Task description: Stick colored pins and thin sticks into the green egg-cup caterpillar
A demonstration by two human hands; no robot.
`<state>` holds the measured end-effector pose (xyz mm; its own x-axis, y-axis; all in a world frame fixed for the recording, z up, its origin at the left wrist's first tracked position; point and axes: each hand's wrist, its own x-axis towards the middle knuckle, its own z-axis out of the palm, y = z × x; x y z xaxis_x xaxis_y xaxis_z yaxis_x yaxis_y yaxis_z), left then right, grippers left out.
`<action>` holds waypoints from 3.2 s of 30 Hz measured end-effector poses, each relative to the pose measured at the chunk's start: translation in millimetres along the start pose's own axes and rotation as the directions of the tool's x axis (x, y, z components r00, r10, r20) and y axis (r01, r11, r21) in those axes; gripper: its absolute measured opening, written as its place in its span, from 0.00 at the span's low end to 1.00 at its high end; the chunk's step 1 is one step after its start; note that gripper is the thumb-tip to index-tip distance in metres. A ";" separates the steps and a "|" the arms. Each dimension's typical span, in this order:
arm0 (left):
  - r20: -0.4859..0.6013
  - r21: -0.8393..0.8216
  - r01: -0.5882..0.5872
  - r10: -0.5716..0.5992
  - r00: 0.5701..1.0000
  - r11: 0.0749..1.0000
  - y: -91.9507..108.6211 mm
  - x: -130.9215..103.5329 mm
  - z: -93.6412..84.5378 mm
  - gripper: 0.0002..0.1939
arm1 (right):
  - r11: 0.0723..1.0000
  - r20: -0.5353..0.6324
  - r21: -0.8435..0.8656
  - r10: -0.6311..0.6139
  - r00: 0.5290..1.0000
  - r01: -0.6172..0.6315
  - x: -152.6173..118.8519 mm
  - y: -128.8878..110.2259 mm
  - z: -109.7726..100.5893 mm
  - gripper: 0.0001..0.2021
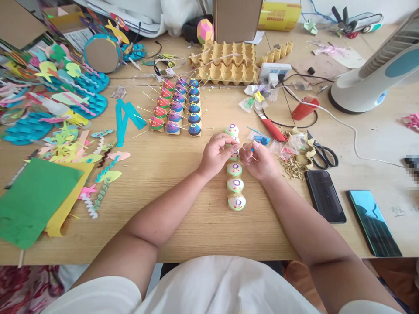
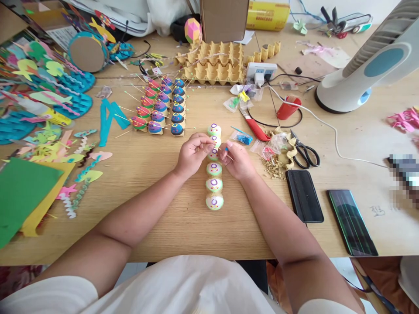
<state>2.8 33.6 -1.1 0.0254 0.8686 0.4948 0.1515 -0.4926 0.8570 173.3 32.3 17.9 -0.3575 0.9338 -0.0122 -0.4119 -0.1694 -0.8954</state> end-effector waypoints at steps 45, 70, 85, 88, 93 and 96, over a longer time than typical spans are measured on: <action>-0.216 -0.221 0.212 -0.260 0.941 0.952 -5.0 2.7 1.2 0.23 | 0.989 -0.195 0.146 0.019 0.981 0.010 9.6 -4.6 -15.2 0.11; -0.133 0.136 0.010 0.008 0.991 0.991 1.1 1.9 -5.9 0.22 | 0.958 -0.254 -0.257 -0.193 0.948 0.126 2.9 5.8 -3.5 0.21; -0.137 0.197 -0.045 0.073 0.988 0.979 3.6 2.0 -7.8 0.16 | 0.955 -0.218 -0.269 -0.190 0.957 0.128 1.8 5.6 -1.8 0.21; -0.118 0.138 -0.011 0.027 0.993 0.990 2.9 2.7 -7.2 0.19 | 0.959 -0.216 -0.253 -0.185 0.959 0.128 2.0 5.5 -2.1 0.22; -0.104 0.002 0.053 -0.053 0.993 0.999 0.1 2.7 -5.9 0.18 | 0.959 -0.218 -0.256 -0.184 0.958 0.126 2.0 5.3 -2.2 0.23; -0.115 -0.018 0.054 -0.056 0.992 0.998 -1.9 1.8 -5.1 0.16 | 0.954 -0.212 -0.272 -0.188 0.959 0.127 2.5 6.0 -2.6 0.23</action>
<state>-2.4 35.7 -1.1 -0.0967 0.8830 0.4592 0.1345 -0.4456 0.8851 172.1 34.5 11.3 -0.0873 0.9943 0.0620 -0.2098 0.0425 -0.9768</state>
